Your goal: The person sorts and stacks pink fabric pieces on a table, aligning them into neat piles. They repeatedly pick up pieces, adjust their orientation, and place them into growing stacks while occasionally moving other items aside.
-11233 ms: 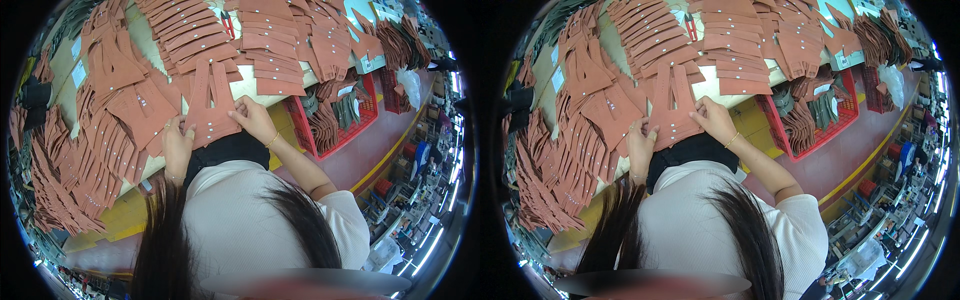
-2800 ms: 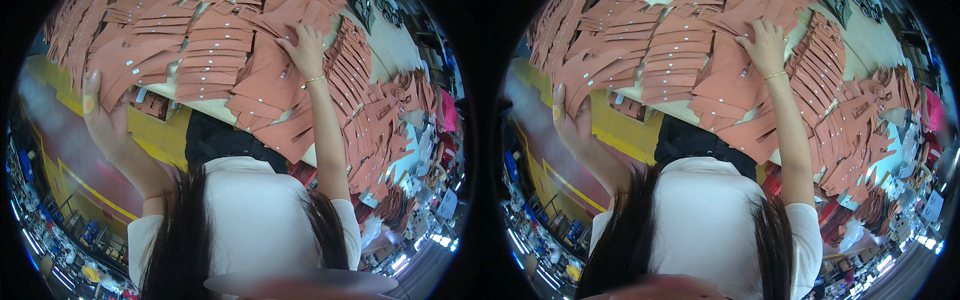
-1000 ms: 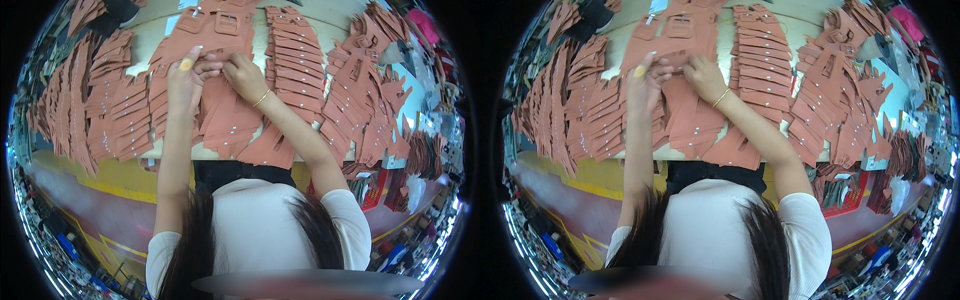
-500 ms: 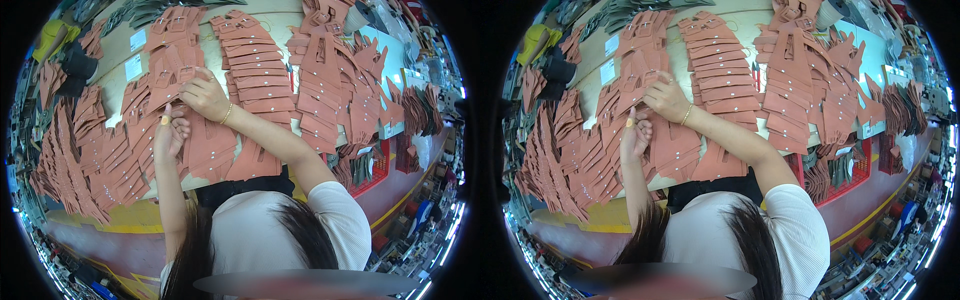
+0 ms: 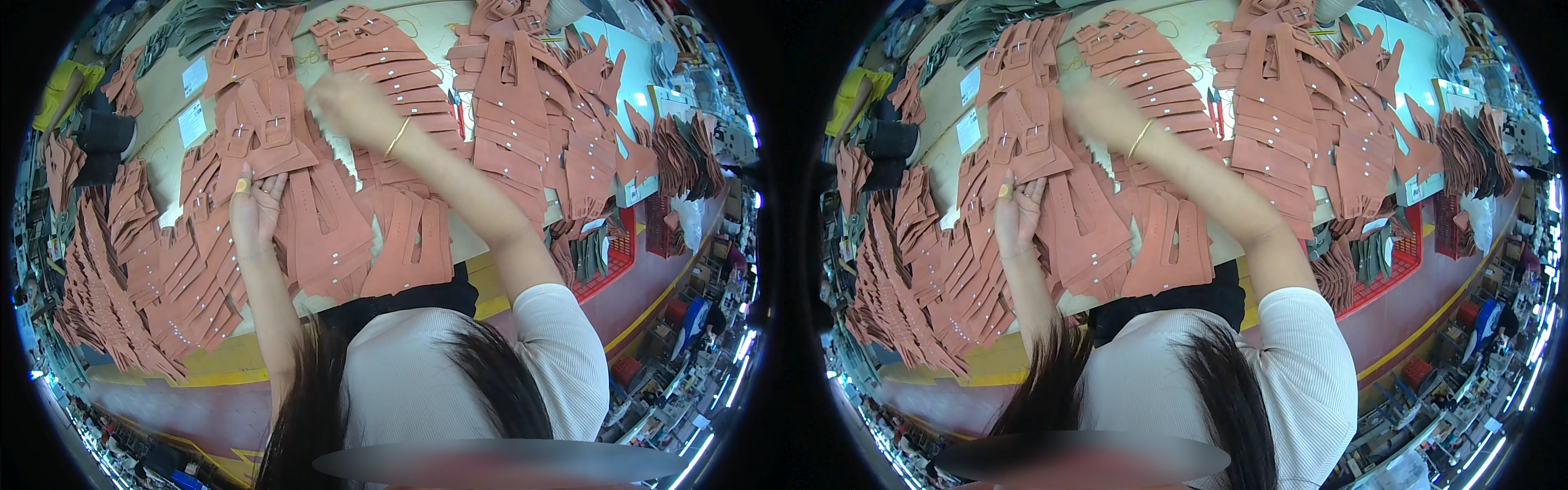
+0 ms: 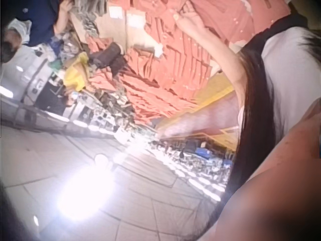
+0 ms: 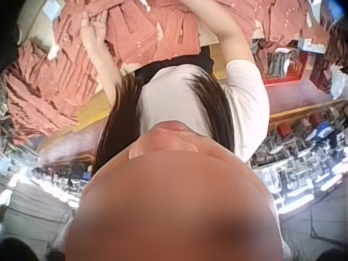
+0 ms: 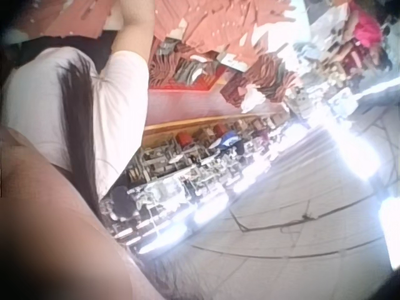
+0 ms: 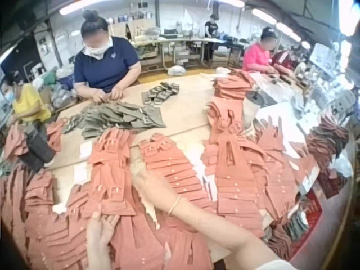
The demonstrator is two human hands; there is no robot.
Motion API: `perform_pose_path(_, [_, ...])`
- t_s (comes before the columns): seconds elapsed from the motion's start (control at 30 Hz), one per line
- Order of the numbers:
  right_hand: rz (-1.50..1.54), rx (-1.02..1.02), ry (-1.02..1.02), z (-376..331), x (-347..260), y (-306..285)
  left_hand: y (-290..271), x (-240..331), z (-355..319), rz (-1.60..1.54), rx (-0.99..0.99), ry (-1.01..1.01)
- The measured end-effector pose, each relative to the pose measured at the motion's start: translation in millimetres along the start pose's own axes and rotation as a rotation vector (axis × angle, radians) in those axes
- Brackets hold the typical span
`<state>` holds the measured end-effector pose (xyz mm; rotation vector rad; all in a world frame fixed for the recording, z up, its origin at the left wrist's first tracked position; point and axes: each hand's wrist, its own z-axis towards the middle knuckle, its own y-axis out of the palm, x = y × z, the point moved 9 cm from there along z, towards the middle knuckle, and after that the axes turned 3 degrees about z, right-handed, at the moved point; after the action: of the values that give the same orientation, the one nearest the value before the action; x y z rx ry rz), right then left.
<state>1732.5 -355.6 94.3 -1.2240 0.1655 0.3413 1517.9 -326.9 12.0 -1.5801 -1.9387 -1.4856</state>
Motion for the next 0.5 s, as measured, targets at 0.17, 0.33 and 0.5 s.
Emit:
perform_pose_path(0.17, [-0.179,0.198,0.187,-1,111,-49,-4,-2,1,-0.01,0.027,-0.016])
perform_pose_path(0.33, [-0.233,0.03,0.278,-22,133,-41,-6,-2,1,0.002,0.064,-0.004])
perform_pose_path(0.5, [-0.232,0.02,0.272,-42,123,-42,-3,-1,0,-0.009,0.057,-0.008])
